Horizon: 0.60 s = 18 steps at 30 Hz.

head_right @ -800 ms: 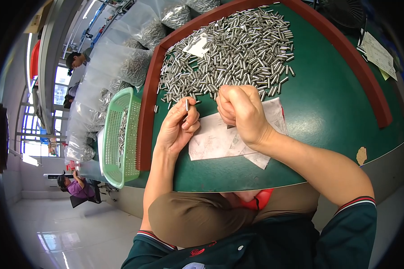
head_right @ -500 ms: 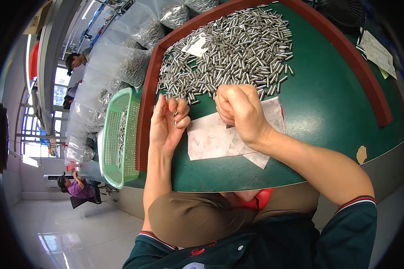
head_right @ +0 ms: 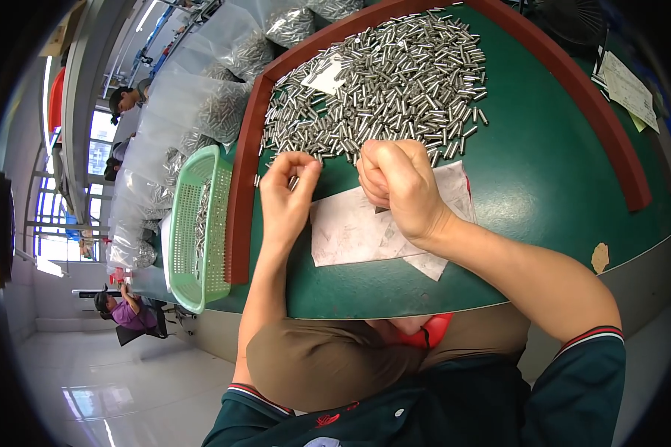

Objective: Manually assembling small metal pins using a specialized hand tool at a manufacturing workbench.

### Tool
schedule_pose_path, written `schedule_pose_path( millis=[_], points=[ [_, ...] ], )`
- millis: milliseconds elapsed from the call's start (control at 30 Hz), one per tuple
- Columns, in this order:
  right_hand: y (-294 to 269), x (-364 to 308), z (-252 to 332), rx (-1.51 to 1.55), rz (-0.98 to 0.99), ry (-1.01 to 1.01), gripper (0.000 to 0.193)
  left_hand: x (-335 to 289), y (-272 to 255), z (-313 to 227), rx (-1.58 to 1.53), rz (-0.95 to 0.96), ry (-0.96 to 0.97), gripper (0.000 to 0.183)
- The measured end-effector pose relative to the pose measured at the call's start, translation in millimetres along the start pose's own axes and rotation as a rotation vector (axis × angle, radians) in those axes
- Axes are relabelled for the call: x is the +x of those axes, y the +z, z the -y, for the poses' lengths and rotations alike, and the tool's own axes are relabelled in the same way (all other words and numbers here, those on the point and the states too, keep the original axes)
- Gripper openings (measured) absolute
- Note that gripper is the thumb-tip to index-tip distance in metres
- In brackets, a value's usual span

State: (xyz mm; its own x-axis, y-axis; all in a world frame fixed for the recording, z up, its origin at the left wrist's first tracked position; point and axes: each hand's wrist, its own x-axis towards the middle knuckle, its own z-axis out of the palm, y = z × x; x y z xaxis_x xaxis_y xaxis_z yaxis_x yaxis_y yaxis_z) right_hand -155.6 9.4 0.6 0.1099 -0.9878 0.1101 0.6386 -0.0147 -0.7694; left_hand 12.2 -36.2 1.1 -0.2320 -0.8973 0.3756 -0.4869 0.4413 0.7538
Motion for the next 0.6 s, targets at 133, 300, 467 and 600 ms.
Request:
schedule_pose_path(
  millis=[133,300,467,600],
  points=[
    [0.3,-0.5,0.5,0.005,0.008,-0.010,0.039,-3.9,-18.6,1.0,-0.967,0.136,-0.616,0.009],
    [0.8,0.0,-0.3,0.008,0.006,0.000,0.039,-8.2,-17.7,10.5,-1.171,0.258,-0.675,0.007],
    [0.0,0.2,0.2,0.004,0.003,0.009,0.039,-8.6,-13.7,10.8,-1.115,0.368,-0.600,0.006],
    [0.2,0.2,0.1,0.006,0.005,0.005,0.039,-10.1,-14.1,14.7,-1.080,0.405,-0.571,0.010]
  ],
)
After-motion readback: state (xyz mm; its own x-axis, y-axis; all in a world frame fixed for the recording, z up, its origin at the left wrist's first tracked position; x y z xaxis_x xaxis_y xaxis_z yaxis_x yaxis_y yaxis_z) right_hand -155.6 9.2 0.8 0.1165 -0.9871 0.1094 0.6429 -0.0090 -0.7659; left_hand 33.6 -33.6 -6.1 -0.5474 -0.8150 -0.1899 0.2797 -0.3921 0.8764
